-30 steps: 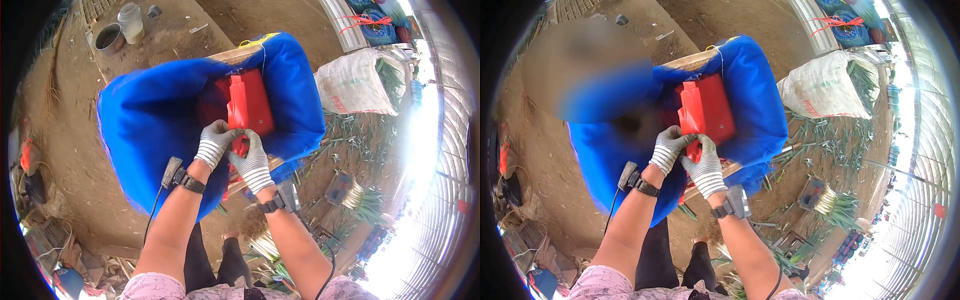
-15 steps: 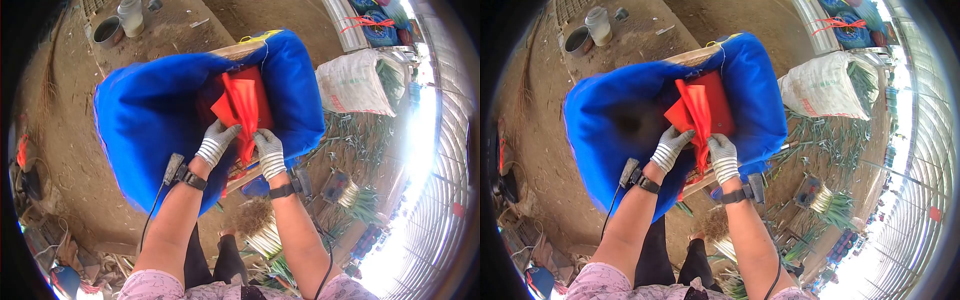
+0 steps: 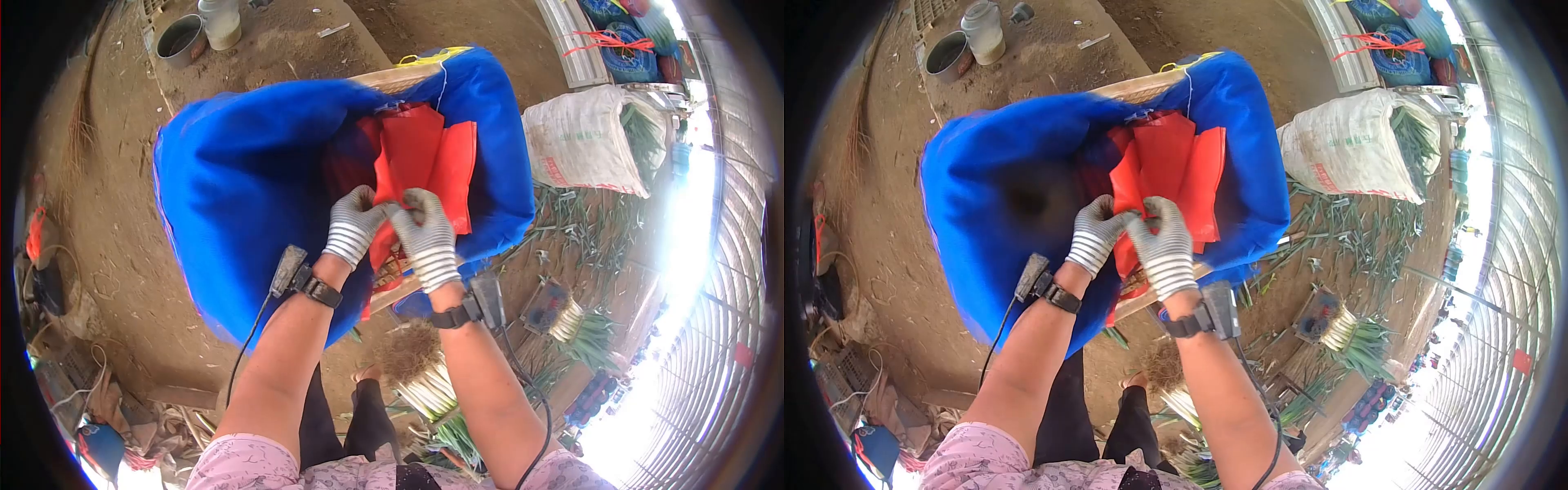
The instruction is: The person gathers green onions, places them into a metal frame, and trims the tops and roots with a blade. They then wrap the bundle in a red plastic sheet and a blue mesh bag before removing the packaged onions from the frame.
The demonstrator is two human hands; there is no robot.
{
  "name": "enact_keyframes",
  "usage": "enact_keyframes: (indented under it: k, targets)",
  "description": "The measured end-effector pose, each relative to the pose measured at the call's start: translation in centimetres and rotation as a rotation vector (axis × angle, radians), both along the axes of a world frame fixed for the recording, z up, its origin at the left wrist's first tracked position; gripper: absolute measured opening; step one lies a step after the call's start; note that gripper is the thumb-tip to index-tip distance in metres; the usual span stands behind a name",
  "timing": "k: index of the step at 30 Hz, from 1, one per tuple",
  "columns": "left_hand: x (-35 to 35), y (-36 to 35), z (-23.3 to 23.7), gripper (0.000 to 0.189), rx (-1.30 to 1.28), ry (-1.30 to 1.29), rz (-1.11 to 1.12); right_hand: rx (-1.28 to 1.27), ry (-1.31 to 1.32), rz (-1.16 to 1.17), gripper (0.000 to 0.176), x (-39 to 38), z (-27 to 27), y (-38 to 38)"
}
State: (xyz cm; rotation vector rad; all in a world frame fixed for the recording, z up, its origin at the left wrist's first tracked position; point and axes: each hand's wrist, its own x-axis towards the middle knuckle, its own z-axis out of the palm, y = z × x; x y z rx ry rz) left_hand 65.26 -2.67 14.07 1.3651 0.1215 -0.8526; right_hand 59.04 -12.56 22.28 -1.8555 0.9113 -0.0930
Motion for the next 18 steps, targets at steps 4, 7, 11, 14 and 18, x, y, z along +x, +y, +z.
enact_keyframes:
  k: [4, 7, 11, 14, 18]
  targets:
    - [-0.4, 0.0, 0.8, 0.016, 0.175, -0.226, -0.143, -0.151, 0.077, -0.001, 0.022, 1.5, -0.4, 1.0]
    - [-0.2, 0.2, 0.9, 0.018, 0.097, -0.177, -0.140, 0.236, 0.065, -0.159, 0.020, 1.1, -2.1, -0.5]
    - [-0.3, -0.1, 1.1, 0.021, -0.073, -0.080, -0.083, 0.595, 0.019, -0.412, 0.020, 1.0, -0.8, -1.7]
    - [-0.3, 0.1, 1.3, 0.019, -0.141, -0.053, -0.093, 0.732, -0.079, -0.450, 0.018, 0.3, -0.1, -2.5]
    - [-0.3, 0.1, 1.2, 0.020, -0.077, -0.148, -0.172, 0.612, -0.012, -0.304, 0.023, 0.9, 0.4, -2.5]
